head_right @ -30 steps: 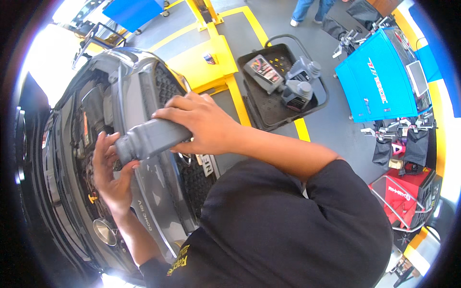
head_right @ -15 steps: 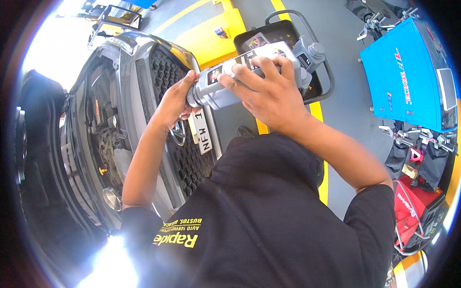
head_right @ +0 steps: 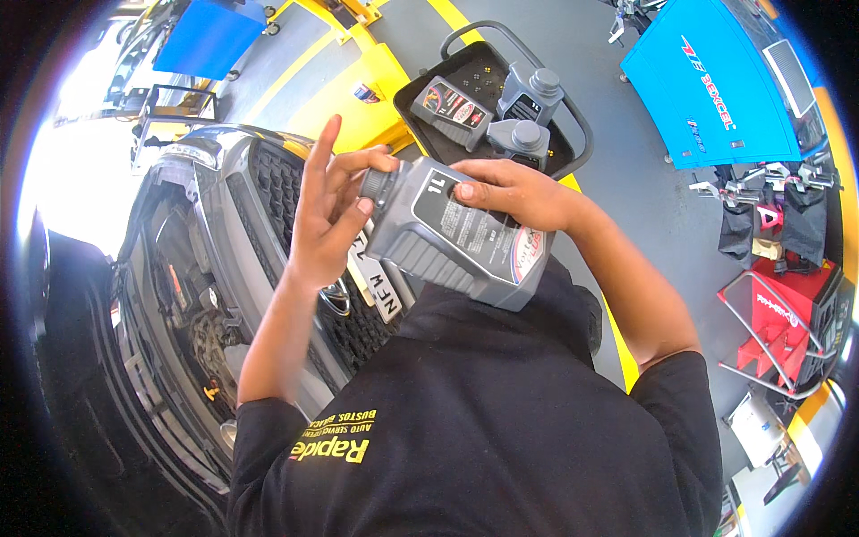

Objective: The person opens several bottles of motor oil and pours them into a car engine using a funnel. After pouring, the person checks the oil level with the dipstick and wipes it with a cloth.

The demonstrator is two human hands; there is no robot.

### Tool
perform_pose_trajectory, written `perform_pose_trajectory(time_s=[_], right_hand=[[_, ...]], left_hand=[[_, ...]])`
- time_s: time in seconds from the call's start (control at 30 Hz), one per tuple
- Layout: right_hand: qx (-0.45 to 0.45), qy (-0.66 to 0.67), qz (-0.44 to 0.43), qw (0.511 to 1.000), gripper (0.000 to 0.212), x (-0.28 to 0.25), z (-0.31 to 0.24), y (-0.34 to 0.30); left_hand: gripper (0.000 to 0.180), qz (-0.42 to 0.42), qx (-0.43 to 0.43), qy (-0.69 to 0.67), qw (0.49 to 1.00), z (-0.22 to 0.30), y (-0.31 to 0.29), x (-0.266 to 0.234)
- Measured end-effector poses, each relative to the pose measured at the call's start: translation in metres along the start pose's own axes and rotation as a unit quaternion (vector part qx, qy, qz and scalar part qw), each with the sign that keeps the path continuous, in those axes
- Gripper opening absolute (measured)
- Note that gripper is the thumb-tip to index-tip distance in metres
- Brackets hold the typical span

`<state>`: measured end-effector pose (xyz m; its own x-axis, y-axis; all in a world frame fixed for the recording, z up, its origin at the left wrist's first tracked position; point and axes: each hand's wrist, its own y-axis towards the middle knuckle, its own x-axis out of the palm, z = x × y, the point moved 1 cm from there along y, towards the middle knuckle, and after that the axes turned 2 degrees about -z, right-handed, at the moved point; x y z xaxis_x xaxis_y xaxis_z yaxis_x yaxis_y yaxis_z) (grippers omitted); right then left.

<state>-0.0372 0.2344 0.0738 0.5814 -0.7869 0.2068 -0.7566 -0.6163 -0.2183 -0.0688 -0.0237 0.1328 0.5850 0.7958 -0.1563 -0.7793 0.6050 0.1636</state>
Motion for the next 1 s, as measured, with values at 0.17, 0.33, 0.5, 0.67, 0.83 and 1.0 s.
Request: perform_pose_trajectory(time_s=[0.17,0.33,0.5,0.67,0.83,1.0], right_hand=[[-0.042,-0.288,0.115,0.950,0.064,0.040,-0.008,0.004],[0.067,0.056,0.001,0.996,0.072,0.057,-0.004,-0.001],[0.074,0.214,0.039,0.973,0.074,0.081,0.017,0.007],[-0.141,-0.029,0.230,0.962,0.091,0.088,-0.012,0.002],[-0.092,-0.419,0.357,0.830,0.114,0.114,-0.030,0.017],[-0.101,-0.132,0.211,0.963,0.106,0.109,-0.011,0.009]], left_hand=[[0.071,0.122,-0.216,-0.140,0.959,-0.011,0.015,-0.001],[0.084,-0.050,-0.004,-0.198,0.979,0.002,0.019,-0.015],[0.099,-0.081,0.111,-0.198,0.971,-0.002,0.024,-0.036],[0.088,0.088,-0.064,-0.060,0.992,-0.018,0.032,-0.076],[0.075,0.038,-0.045,-0.112,0.992,0.007,0.026,-0.049],[0.074,-0.148,0.009,-0.016,0.989,0.044,0.043,-0.028]])
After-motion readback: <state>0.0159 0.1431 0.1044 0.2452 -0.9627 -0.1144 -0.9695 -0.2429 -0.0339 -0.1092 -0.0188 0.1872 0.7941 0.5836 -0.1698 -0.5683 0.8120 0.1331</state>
